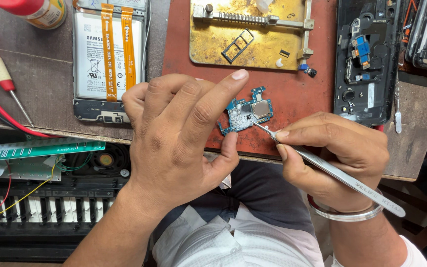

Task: The person works at a cluttered repair bench on a disassembled smartphone motherboard, using tweezers to pick at and reposition small components on the board. They lift the board, hold it up to view it from different angles, connect and adjust test leads and wires near the board, and continue probing the board with tweezers.

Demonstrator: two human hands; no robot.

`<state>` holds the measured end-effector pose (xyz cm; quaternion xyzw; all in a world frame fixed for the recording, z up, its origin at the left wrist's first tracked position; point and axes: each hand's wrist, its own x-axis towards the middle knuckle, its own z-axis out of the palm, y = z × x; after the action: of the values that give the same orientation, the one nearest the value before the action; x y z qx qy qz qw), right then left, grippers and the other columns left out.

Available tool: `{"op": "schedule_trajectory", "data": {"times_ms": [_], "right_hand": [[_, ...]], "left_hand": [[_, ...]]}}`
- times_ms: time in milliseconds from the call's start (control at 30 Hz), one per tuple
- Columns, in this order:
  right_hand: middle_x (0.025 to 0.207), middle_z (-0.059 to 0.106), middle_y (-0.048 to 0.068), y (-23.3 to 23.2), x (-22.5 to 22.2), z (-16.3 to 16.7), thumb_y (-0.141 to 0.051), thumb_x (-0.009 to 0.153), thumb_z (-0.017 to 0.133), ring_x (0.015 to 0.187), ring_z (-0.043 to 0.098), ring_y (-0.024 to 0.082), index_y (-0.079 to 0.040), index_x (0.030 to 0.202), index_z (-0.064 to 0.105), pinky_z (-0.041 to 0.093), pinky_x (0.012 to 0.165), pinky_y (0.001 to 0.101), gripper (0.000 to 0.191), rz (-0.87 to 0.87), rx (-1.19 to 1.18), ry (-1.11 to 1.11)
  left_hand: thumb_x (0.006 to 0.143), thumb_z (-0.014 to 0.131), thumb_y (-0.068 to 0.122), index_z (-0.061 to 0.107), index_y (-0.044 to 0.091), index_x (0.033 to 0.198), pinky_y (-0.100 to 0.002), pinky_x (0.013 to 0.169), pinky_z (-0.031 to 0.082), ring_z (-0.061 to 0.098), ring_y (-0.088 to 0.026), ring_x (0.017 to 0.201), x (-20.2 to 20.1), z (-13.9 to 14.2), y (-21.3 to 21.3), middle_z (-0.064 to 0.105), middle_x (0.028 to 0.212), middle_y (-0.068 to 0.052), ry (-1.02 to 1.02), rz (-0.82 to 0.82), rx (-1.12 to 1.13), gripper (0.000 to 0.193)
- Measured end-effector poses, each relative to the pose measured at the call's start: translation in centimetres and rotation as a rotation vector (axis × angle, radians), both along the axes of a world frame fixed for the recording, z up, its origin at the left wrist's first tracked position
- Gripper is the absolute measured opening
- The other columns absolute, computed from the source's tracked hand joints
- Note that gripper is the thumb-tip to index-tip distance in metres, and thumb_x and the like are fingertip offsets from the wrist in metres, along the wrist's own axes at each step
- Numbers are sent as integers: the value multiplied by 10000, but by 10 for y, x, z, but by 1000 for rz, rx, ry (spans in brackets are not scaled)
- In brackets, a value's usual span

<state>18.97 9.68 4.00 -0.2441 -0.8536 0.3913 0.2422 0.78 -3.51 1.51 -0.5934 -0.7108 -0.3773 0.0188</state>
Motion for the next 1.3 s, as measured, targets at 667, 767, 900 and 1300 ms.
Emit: {"op": "schedule_trajectory", "data": {"times_ms": [667,767,900,1300], "right_hand": [[862,734,121,-2,1,-1,60,770,763,736,721,130,9,934,719,547,634,216,178,-13,0,-1],[865,732,123,-2,1,-1,65,772,764,742,722,132,10,935,715,547,639,217,179,-8,7,7],[865,733,126,-2,2,-1,70,768,760,741,721,134,13,930,712,547,639,218,178,-13,6,7],[883,724,136,-1,8,-8,16,813,795,752,706,149,29,966,698,512,635,218,181,-26,62,51]], "left_hand": [[813,815,198,495,168,1482,-465,1029,327,559,-236,1165,0,-1,-1,612,1163,-7,-4,-7,11,742],[807,816,198,499,167,1477,-465,1023,325,559,-236,1159,0,-1,-1,613,1155,-8,1,-5,10,742],[812,812,194,500,168,1479,-464,1028,326,558,-234,1162,1,-2,-1,613,1160,-8,3,-5,14,736],[818,809,202,512,165,1478,-464,1028,328,555,-235,1156,0,-1,-1,608,1157,-5,5,-9,-1,725]]}}
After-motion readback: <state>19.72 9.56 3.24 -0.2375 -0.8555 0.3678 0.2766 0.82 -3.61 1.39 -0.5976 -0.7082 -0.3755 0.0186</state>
